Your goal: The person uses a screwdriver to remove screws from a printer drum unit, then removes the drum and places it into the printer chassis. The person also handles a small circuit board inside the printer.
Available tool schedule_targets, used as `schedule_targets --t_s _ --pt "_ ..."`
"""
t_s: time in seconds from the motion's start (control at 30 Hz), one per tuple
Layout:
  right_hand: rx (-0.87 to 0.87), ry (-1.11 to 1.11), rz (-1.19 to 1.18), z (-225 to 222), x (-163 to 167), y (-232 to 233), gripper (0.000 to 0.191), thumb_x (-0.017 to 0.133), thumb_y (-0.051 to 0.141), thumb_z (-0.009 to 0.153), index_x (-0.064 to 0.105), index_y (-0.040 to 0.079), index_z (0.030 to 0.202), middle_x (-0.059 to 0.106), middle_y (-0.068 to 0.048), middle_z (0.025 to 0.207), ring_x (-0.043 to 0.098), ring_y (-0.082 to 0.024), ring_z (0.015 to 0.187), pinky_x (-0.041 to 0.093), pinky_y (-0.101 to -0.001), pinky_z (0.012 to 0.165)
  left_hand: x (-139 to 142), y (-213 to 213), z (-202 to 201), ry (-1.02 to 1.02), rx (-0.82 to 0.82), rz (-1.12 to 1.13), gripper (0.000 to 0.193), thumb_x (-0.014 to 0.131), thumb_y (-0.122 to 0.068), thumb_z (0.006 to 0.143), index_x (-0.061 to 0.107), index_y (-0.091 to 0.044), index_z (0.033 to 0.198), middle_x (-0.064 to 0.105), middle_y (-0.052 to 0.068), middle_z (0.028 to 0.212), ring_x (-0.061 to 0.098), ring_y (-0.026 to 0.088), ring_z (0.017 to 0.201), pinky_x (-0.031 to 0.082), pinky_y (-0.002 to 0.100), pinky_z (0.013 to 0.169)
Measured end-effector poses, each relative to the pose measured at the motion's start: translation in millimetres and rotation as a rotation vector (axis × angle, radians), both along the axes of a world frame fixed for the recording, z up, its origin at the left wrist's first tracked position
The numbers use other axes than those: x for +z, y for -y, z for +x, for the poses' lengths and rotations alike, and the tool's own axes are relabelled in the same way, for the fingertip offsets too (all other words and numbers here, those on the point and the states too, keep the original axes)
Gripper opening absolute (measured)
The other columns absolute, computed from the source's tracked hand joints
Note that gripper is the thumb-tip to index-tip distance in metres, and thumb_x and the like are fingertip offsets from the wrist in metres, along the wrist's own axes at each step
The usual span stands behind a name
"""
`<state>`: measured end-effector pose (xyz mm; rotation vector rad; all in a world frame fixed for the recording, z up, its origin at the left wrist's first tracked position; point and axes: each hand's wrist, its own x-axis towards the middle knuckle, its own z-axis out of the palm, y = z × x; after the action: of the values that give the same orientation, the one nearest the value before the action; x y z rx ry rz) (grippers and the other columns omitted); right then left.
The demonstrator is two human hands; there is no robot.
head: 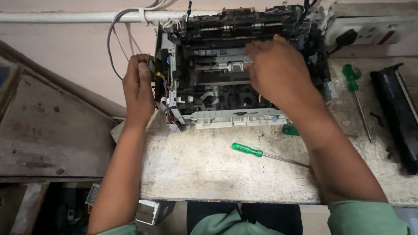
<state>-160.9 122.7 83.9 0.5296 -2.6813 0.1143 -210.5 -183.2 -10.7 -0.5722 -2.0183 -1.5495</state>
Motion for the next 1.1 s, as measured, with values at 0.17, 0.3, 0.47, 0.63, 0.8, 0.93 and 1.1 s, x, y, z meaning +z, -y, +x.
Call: schedule_targets --t_s 0.17,0.3,0.47,0.63,0.8,0.93,1.1 --pt "0.046 -0.159 0.107 0 -14 -2 0.031 0.070 0.017 0.091 0.070 -0.005 0.113 0.070 -0.025 0.124 0.067 -0.036 0.116 0.044 -0.0484 0.110 0 0 -1 0.020 0.022 -0.011 0.033 0.041 -0.029 0.117 0.056 0.000 0.119 0.050 0.001 0.087 0.043 0.010 0.079 0.038 0.028 0.071" --pt "0.024 -0.188 0.219 -17 -37 -4 0.034 0.066 0.018 0.095 0.069 -0.005 0.119 0.069 -0.025 0.128 0.066 -0.035 0.120 0.044 -0.0435 0.113 -5 3 -2 -0.015 -0.001 -0.023 0.032 0.040 -0.028 0.120 0.055 0.000 0.122 0.053 0.002 0.094 0.046 0.011 0.085 0.041 0.029 0.077" --pt "-0.001 -0.138 0.225 -28 -46 -5 0.035 0.063 0.013 0.089 0.068 -0.005 0.119 0.067 -0.026 0.132 0.064 -0.035 0.124 0.043 -0.0425 0.114 -6 3 -1 -0.035 0.029 -0.025 0.031 0.041 -0.028 0.120 0.056 0.000 0.120 0.053 0.004 0.094 0.048 0.014 0.087 0.043 0.031 0.080" --pt "-0.002 0.000 0.121 -13 -28 -6 0.040 0.064 0.023 0.094 0.064 -0.005 0.121 0.062 -0.027 0.133 0.059 -0.040 0.125 0.040 -0.0483 0.112 2 0 1 -0.070 0.059 -0.069 0.036 0.041 -0.030 0.118 0.059 0.001 0.118 0.060 0.004 0.094 0.054 0.013 0.087 0.046 0.030 0.078" --pt "0.061 -0.019 -0.019 23 24 -41 0.044 0.065 0.024 0.097 0.063 0.003 0.135 0.065 -0.020 0.135 0.062 -0.039 0.122 0.040 -0.0553 0.109 2 -2 2 -0.035 -0.004 -0.014 0.039 0.040 -0.032 0.119 0.059 0.001 0.119 0.059 0.006 0.094 0.054 0.012 0.086 0.046 0.029 0.078" --pt "-0.092 0.024 -0.007 64 67 -81 0.044 0.068 0.030 0.100 0.067 0.007 0.137 0.072 -0.021 0.120 0.069 -0.038 0.106 0.053 -0.0499 0.092 -1 0 1 -0.038 0.024 -0.050 0.040 0.039 -0.033 0.121 0.059 0.001 0.119 0.060 0.006 0.094 0.056 0.013 0.086 0.046 0.029 0.079" --pt "0.057 0.106 0.116 78 89 -95 0.053 0.078 0.035 0.086 0.069 0.011 0.133 0.074 -0.017 0.116 0.071 -0.035 0.102 0.055 -0.0465 0.084 -4 1 1 -0.048 0.024 -0.069 0.038 0.039 -0.031 0.122 0.058 0.001 0.121 0.062 0.006 0.094 0.057 0.013 0.086 0.047 0.030 0.079"
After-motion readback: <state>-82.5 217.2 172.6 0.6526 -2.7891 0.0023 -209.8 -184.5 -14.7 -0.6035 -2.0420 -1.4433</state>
